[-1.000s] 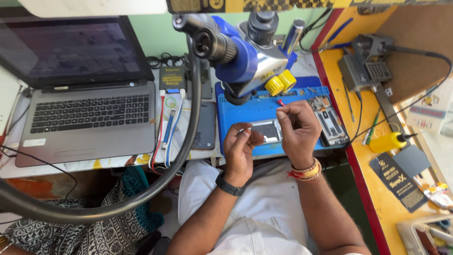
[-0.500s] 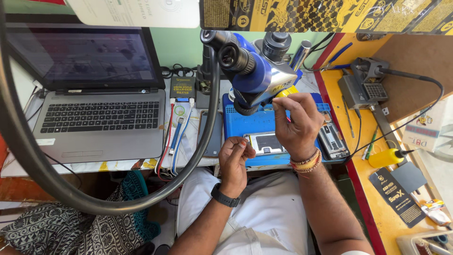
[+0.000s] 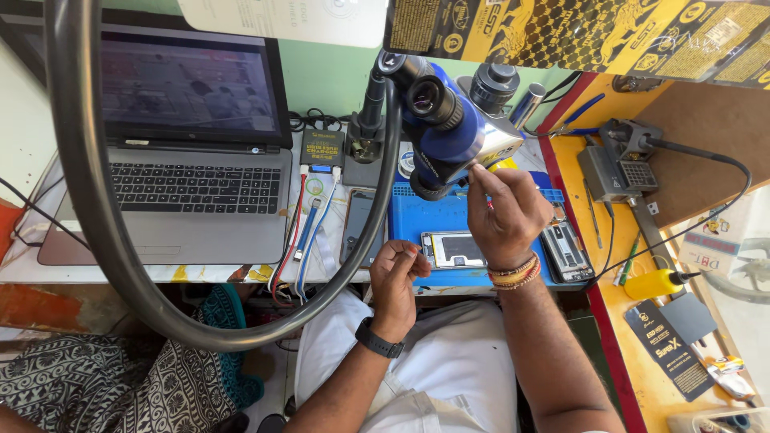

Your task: The person repairs a smartphone at a workbench. They unscrew and pry open the phone's back cover with a screwdriver, work on the internal components under a microscope, reassemble the phone, and press the cover back in place before handling the closed phone.

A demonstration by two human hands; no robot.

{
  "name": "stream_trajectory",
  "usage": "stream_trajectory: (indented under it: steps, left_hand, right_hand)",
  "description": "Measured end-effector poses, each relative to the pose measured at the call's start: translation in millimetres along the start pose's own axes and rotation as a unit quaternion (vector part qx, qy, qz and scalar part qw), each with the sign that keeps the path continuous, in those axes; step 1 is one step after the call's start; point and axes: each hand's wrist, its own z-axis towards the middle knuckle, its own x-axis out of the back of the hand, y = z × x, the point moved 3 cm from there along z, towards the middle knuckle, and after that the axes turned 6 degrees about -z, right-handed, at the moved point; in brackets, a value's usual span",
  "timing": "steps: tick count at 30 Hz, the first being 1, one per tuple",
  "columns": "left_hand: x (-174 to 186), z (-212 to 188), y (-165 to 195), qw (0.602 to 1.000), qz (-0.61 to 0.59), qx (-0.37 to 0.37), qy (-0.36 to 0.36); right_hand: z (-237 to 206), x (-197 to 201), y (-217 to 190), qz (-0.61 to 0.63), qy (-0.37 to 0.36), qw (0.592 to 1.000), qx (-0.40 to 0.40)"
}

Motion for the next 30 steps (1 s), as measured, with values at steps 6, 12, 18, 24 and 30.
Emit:
stream_trajectory:
  steps: [6, 12, 18, 24, 30]
  left_hand:
    - [7.4, -2.0, 6.6, 1.000, 0.013, -0.006, 0.006]
    - [12.1, -1.8, 8.6, 1.000, 0.006, -0.008, 0.004]
    - [14.6, 0.1, 10.7, 1.000, 0.001, -0.012, 0.006]
    - [11.3, 0.8, 9.2, 1.000, 0.005, -0.018, 0.001]
    - [3.8, -0.2, 10.2, 0.998, 0.038, -0.043, -0.003]
  right_hand:
    - [-8.7, -7.1, 1.7, 0.048, 0.024, 0.997, -0.057]
    - [-15.6, -14.6, 4.9, 0.061, 0.040, 0.993, -0.088]
    - [-19.7, -15.2, 15.2, 0.179, 0.021, 0.958, -0.223]
    - [-17.0, -11.5, 35.2, 0.364, -0.026, 0.868, -0.337]
    - [-2.5, -7.0, 37.1, 0.140, -0.046, 0.965, -0.216]
